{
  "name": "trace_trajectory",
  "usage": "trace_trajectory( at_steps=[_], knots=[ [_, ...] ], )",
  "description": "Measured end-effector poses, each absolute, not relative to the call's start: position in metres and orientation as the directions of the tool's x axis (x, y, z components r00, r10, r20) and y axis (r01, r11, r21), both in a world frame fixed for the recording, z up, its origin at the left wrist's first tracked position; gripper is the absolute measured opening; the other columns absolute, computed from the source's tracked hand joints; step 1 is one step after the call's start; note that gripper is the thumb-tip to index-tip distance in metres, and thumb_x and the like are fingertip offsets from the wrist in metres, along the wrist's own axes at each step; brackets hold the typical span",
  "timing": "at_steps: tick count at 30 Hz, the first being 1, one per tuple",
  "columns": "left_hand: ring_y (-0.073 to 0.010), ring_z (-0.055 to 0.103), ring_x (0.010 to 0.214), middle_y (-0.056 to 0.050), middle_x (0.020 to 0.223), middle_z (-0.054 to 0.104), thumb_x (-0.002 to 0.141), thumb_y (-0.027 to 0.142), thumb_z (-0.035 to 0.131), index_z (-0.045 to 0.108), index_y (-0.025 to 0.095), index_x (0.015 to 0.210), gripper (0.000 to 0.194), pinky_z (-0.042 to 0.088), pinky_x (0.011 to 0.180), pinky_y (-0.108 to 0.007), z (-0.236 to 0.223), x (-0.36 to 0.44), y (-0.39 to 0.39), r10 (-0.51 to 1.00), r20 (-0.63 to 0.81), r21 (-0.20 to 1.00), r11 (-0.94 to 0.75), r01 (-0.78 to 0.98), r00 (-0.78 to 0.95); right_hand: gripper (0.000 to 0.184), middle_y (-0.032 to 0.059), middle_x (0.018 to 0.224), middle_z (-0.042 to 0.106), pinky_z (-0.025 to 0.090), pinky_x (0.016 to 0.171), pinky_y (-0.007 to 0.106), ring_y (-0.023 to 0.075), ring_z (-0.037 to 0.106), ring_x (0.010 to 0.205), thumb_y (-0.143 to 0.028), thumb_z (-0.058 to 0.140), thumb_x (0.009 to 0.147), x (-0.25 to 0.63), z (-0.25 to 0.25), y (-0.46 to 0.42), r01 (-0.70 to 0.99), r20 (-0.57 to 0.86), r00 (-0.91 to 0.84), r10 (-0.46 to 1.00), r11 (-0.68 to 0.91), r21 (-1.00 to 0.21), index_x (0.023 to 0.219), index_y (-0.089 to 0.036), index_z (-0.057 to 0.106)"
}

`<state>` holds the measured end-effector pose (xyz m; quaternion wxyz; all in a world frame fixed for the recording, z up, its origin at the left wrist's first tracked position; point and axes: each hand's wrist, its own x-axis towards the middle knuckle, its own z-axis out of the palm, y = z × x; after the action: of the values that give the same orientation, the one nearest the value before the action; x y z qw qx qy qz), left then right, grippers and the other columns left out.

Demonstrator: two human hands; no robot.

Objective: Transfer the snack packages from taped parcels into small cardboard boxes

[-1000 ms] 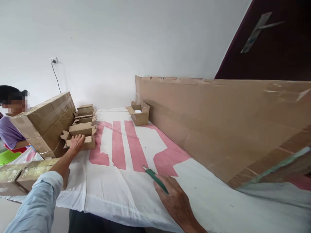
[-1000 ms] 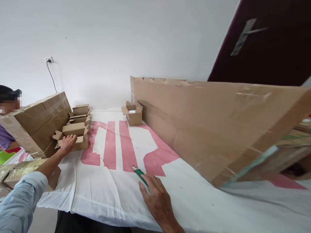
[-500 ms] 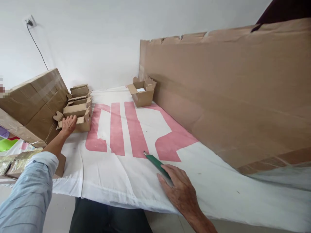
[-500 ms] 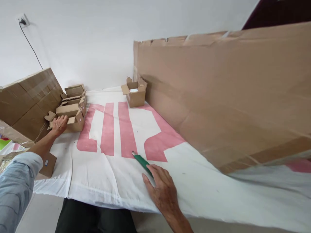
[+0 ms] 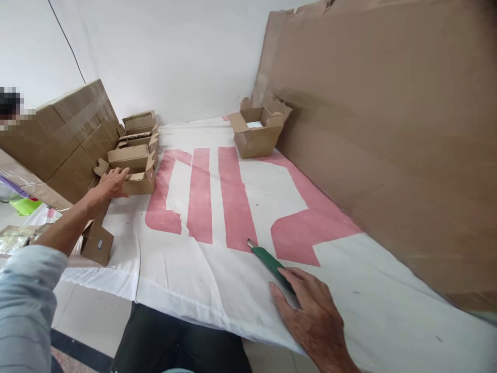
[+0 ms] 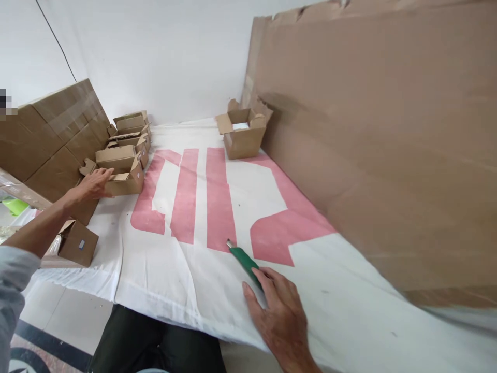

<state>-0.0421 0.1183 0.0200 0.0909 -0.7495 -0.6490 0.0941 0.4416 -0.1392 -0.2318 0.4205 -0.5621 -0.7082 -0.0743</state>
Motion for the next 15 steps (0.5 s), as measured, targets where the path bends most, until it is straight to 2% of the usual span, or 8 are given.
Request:
trace_trajectory(
  at_steps=[2,3,5,7,9,11,13,15],
  knots=[
    [-0.0361,0.059,0.146,-0.023,0.163,0.056,0.093,0.030,0.077,0.053,0.008,0.159,0.074,0.050,0.119,-0.047,0.040,-0.045,0.083,0.983,0.050,-0.195,-0.166,0.967,0.179,0.028,0.0174,0.119,0.077,0.061,0.097,0.052,0.0349,0.072,0.106,-0.033,0.065,0.108,0.440,-0.227,-0.142,0.853,0.683,-0.003,0.730,0.358,-0.379,0.131,-0.020,0.073],
    [-0.0320,0.062,0.143,-0.019,0.160,0.059,0.097,0.028,0.070,0.056,0.010,0.156,0.063,0.053,0.116,-0.044,0.048,-0.046,0.059,0.971,0.130,-0.152,-0.182,0.972,0.202,0.029,0.0172,0.120,0.078,0.061,0.098,0.052,0.0349,0.073,0.106,-0.033,0.065,0.108,0.438,-0.224,-0.142,0.850,0.680,0.005,0.733,0.355,-0.389,0.132,-0.021,0.073],
    [-0.0249,0.076,0.114,-0.010,0.127,0.077,0.102,0.025,0.060,0.073,0.014,0.128,0.031,0.064,0.095,-0.039,0.058,-0.046,0.003,0.854,0.463,0.086,-0.311,0.946,0.239,0.029,0.0168,0.123,0.078,0.060,0.100,0.053,0.0350,0.074,0.108,-0.033,0.064,0.108,0.432,-0.217,-0.141,0.841,0.667,0.007,0.745,0.357,-0.408,0.134,-0.022,0.073],
    [-0.0215,0.078,0.095,0.000,0.102,0.082,0.102,0.022,0.059,0.077,0.025,0.098,0.019,0.065,0.085,-0.038,0.057,-0.049,-0.056,0.695,0.684,0.102,-0.390,0.915,0.220,0.031,0.0166,0.124,0.078,0.061,0.101,0.053,0.0356,0.074,0.109,-0.034,0.064,0.108,0.422,-0.210,-0.136,0.825,0.651,-0.016,0.759,0.378,-0.420,0.135,-0.023,0.073],
    [-0.0229,0.079,0.093,0.004,0.101,0.083,0.099,0.021,0.066,0.078,0.034,0.096,0.018,0.066,0.089,-0.044,0.043,-0.058,-0.106,0.669,0.737,0.112,-0.263,0.958,0.097,0.032,0.0162,0.127,0.078,0.061,0.102,0.054,0.0361,0.075,0.111,-0.035,0.065,0.108,0.409,-0.206,-0.127,0.805,0.637,-0.048,0.769,0.408,-0.431,0.137,-0.023,0.073],
    [-0.0255,0.080,0.091,0.004,0.101,0.082,0.096,0.024,0.072,0.079,0.038,0.097,0.015,0.067,0.087,-0.047,0.020,-0.076,-0.141,0.632,0.773,0.152,-0.109,0.982,-0.049,0.031,0.0156,0.127,0.079,0.061,0.104,0.054,0.0376,0.076,0.115,-0.035,0.065,0.108,0.392,-0.205,-0.116,0.784,0.624,-0.078,0.778,0.434,-0.444,0.136,-0.024,0.074],
    [-0.0300,0.081,0.100,-0.001,0.108,0.083,0.096,0.027,0.074,0.082,0.038,0.107,0.018,0.066,0.097,-0.053,-0.005,-0.101,-0.160,0.656,0.740,0.177,0.021,0.984,-0.147,0.029,0.0147,0.124,0.079,0.060,0.108,0.057,0.0385,0.077,0.117,-0.036,0.065,0.108,0.374,-0.205,-0.104,0.762,0.597,-0.116,0.794,0.456,-0.459,0.133,-0.026,0.075],
    [-0.0335,0.080,0.109,-0.002,0.115,0.083,0.095,0.029,0.075,0.083,0.041,0.120,0.029,0.063,0.106,-0.058,-0.026,-0.126,-0.167,0.655,0.730,0.195,0.072,0.978,-0.194,0.027,0.0139,0.121,0.079,0.060,0.109,0.057,0.0373,0.077,0.112,-0.037,0.063,0.109,0.354,-0.205,-0.093,0.742,0.561,-0.166,0.811,0.478,-0.471,0.131,-0.027,0.075]
  ],
)
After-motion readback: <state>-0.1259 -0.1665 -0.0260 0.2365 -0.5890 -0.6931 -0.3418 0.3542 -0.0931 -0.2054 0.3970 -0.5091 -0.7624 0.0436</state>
